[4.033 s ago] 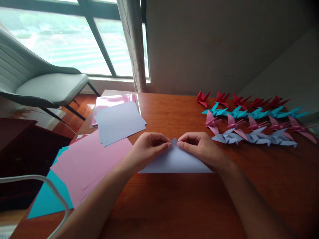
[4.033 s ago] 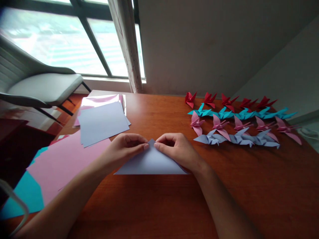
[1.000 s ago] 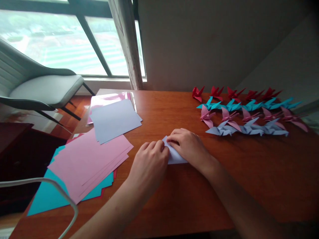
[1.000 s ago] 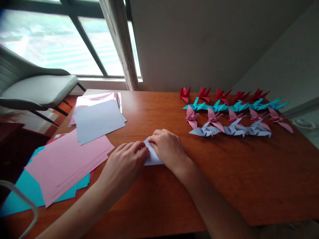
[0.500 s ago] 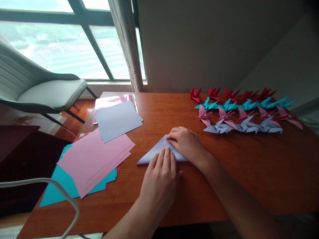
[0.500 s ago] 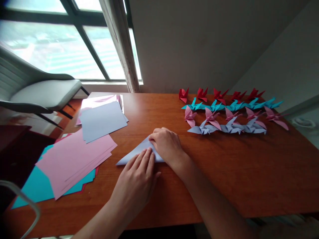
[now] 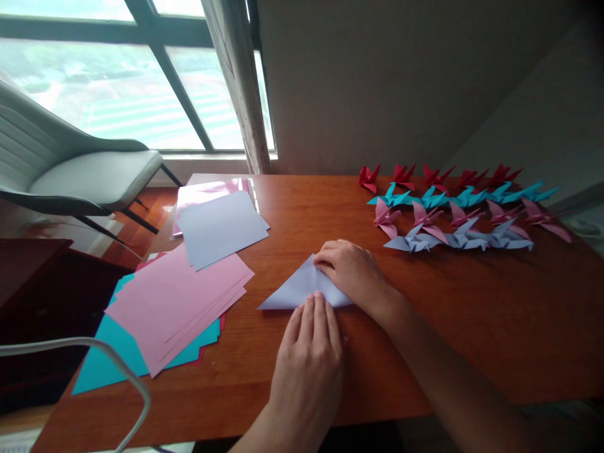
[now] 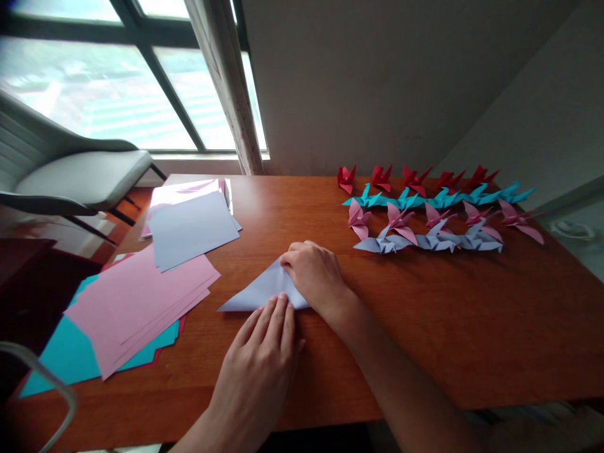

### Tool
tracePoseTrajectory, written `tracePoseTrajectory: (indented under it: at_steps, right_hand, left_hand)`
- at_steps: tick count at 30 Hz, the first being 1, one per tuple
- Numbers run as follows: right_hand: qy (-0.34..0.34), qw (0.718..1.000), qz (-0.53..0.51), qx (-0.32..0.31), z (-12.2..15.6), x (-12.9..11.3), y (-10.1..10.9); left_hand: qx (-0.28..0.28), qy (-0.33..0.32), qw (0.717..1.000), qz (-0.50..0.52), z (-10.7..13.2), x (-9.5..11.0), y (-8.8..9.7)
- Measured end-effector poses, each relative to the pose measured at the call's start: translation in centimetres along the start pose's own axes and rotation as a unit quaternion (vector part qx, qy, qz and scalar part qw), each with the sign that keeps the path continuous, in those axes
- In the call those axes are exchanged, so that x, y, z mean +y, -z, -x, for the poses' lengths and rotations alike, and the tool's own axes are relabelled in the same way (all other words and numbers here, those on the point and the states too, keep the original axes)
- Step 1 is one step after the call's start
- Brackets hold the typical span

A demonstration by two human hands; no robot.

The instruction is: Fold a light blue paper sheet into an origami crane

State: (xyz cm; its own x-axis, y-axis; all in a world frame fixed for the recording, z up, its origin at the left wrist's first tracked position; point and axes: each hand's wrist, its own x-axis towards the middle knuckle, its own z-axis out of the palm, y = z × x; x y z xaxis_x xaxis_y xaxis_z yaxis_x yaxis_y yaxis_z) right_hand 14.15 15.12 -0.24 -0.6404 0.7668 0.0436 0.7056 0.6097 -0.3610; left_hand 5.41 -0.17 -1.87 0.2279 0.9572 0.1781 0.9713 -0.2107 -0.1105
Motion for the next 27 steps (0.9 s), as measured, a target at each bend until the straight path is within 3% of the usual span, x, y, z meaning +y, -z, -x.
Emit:
tracePoseTrajectory:
  at_steps: [17, 27]
  right_hand:
    - [0.007, 1.000, 0.000, 0.002, 0.1, 0.2, -0.1]
    - [0.005, 1.000, -0.001, -0.004, 0.2, 0.1, 0.0]
  left_hand:
    - [0.017, -0.026, 0.999, -0.015, 2.0, 1.0, 0.3]
    - [0.019, -0.022, 0.999, 0.042, 2.2, 0.3, 0.4]
